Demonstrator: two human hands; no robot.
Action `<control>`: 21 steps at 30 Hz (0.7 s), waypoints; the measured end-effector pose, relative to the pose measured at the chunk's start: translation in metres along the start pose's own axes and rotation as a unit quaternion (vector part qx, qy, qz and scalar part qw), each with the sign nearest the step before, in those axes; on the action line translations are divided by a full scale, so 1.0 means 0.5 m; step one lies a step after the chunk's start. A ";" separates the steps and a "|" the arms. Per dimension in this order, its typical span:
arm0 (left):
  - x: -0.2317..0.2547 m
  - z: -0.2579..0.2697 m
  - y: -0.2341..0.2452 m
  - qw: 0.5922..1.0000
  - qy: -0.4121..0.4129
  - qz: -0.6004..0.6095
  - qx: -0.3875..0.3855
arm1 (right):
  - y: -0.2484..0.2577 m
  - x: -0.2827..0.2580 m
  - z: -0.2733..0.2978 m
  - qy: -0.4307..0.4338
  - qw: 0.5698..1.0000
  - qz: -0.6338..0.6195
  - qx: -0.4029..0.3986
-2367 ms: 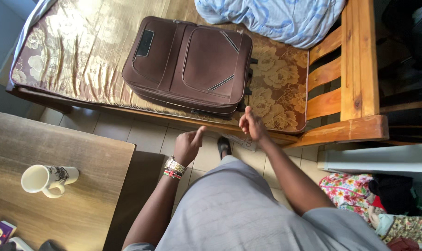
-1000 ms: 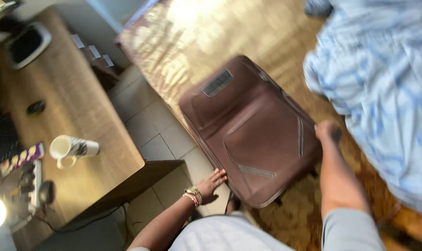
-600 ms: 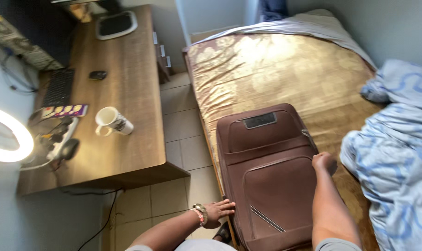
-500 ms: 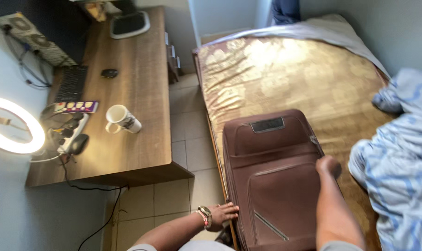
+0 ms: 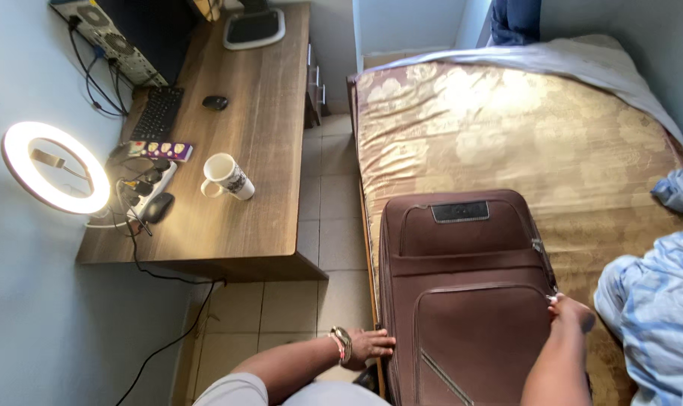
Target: The person opens a brown suitcase on a bed, removes a smartphone and places it on a nearby desk, then transfers pens, a small tool, and scissors from the suitcase into a white mug on the desk. The person closes the suitcase after organizing the items.
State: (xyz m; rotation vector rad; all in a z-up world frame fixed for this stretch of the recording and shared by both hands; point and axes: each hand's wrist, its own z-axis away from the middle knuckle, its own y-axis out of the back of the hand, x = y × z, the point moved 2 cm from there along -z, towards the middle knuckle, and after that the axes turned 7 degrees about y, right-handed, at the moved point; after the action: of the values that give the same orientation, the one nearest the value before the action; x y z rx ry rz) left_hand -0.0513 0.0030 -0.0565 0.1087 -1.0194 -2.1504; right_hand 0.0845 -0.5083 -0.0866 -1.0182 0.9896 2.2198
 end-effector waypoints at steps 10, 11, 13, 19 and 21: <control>-0.030 -0.031 -0.032 0.997 -0.058 0.052 0.017 | 0.003 -0.078 0.050 -0.015 0.999 -0.027 0.019; -0.024 -0.032 -0.040 0.997 -0.056 0.049 0.010 | -0.029 -0.083 0.062 0.023 1.000 0.003 -0.012; -0.025 -0.035 -0.041 0.997 -0.047 0.053 0.010 | -0.094 -0.089 0.098 0.167 0.979 0.069 -0.095; -0.025 -0.021 -0.031 0.996 -0.044 0.071 0.009 | -0.239 -0.018 0.321 0.324 0.848 0.224 -0.354; -0.023 -0.025 -0.028 0.995 -0.076 0.057 0.042 | -0.265 0.023 0.419 0.440 0.769 0.311 -0.343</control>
State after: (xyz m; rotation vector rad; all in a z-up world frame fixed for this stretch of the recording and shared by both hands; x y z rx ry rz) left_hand -0.0467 0.0085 -0.0776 -0.0736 -1.1756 -2.0377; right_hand 0.0784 -0.2625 -0.0539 -2.5492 0.9297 2.7375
